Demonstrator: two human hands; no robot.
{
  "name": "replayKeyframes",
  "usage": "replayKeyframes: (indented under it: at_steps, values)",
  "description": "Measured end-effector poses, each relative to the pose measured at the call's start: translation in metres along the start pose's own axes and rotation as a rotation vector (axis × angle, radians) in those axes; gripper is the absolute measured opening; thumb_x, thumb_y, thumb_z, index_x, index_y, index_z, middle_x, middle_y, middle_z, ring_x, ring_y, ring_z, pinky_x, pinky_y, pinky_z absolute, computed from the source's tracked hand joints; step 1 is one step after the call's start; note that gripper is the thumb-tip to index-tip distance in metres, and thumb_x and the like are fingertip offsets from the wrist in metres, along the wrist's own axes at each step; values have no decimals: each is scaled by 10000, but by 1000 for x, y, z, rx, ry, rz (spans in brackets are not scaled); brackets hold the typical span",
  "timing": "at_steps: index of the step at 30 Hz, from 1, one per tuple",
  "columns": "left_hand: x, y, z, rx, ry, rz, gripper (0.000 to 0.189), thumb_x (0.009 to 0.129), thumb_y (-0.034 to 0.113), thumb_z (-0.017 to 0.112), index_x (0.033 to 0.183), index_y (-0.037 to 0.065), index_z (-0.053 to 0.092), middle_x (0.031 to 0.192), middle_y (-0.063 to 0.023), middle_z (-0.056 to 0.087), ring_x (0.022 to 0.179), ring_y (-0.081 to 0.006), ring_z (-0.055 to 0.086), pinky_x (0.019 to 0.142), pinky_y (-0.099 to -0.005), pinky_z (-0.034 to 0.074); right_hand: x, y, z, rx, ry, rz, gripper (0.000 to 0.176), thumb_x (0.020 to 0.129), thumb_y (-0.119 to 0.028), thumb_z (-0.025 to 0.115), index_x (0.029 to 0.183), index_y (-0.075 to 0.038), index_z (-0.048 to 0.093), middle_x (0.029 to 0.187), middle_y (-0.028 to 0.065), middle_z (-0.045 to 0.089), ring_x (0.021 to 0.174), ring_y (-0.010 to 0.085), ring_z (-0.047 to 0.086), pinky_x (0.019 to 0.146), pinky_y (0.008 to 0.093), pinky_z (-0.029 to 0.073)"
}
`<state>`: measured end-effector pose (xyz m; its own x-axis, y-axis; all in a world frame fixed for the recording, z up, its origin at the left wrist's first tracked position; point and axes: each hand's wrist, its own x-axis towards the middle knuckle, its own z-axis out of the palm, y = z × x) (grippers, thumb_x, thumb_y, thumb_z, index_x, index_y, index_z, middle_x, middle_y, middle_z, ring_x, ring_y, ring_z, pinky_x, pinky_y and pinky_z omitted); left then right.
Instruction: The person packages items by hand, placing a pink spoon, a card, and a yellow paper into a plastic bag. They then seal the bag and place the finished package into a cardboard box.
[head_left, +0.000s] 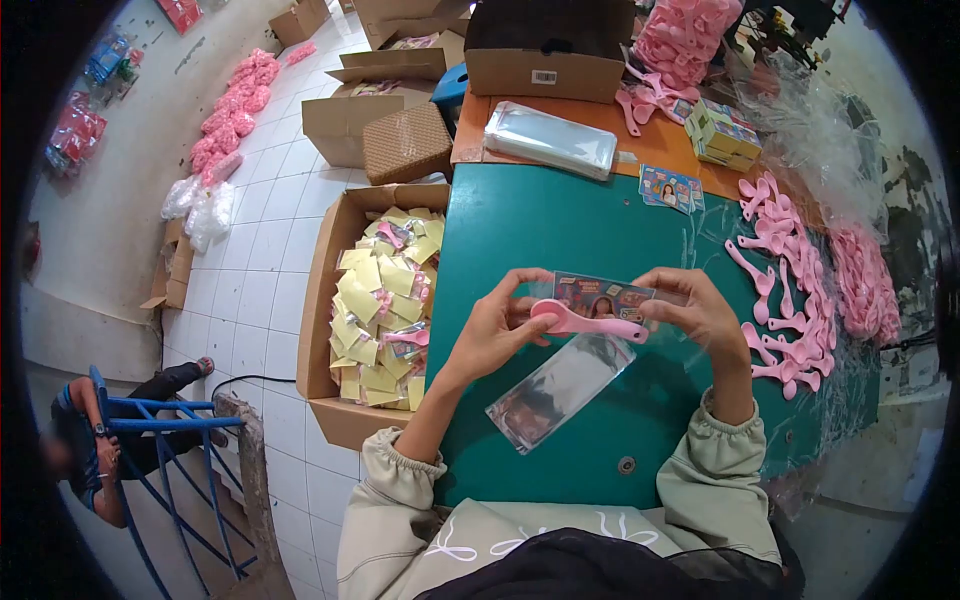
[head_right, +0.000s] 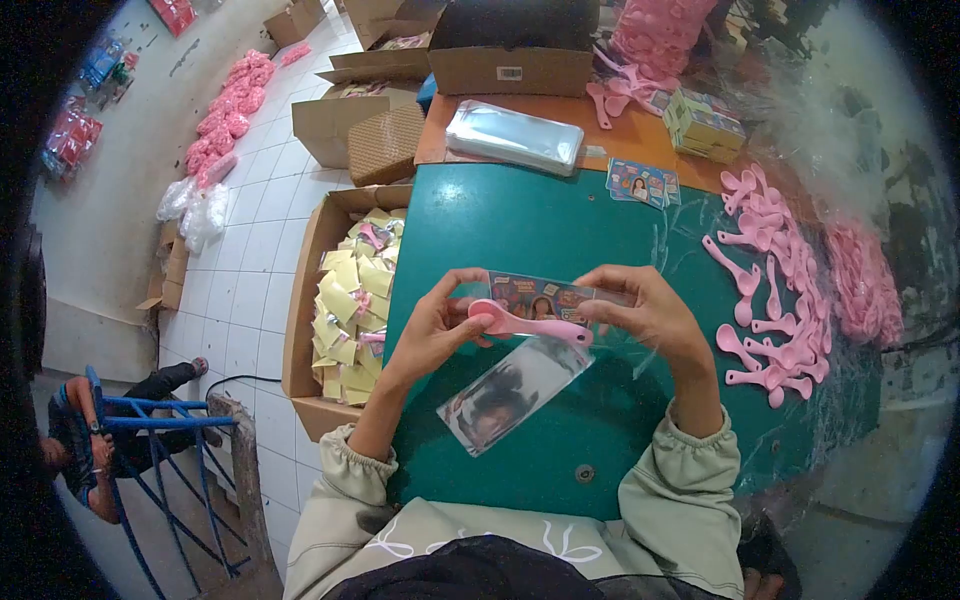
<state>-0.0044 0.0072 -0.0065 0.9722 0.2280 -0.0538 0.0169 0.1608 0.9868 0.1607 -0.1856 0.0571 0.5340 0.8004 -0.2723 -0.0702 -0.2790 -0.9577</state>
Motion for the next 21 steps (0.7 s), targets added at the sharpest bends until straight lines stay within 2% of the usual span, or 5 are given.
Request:
replayKeyframes:
  at_steps: [6,9,13,17,21]
  values:
    - [-2,-12,1,-130,-124,-37,425,897,130,592,1263,27,402,975,-109,651,884,-146,633,718,-276,551,4,14,-2,-153,35,-88,165,771,-145,718,793,-17,616,667,-5,579,612,45,496,535,213,387]
    - [-4,-18,8,207,129,144,465,911,126,569,1308,28,347,1019,-132,635,900,-172,635,758,-297,542,5,11,7,-373,216,-247,150,765,-125,713,793,-10,622,662,13,584,605,66,535,562,219,426]
    - [-12,-19,17,-73,149,-100,536,972,183,443,1406,71,149,1130,-187,578,1021,-232,595,847,-339,513,12,12,30,-654,330,-613,196,757,-119,713,917,-33,639,798,67,619,685,150,606,622,271,479]
    - [-19,-15,16,-296,1,-311,543,1002,205,339,1428,94,21,1139,-232,571,1022,-276,609,828,-349,521,4,19,42,-844,-124,-465,332,763,-151,680,1070,-74,577,1026,119,560,907,300,586,741,379,481]
    - [-24,-19,12,-229,-44,-341,518,1000,152,314,1427,103,25,1134,-241,575,1023,-275,613,816,-345,531,4,27,50,-900,-193,-453,264,748,-124,682,977,-59,568,939,123,535,881,309,563,733,391,472]
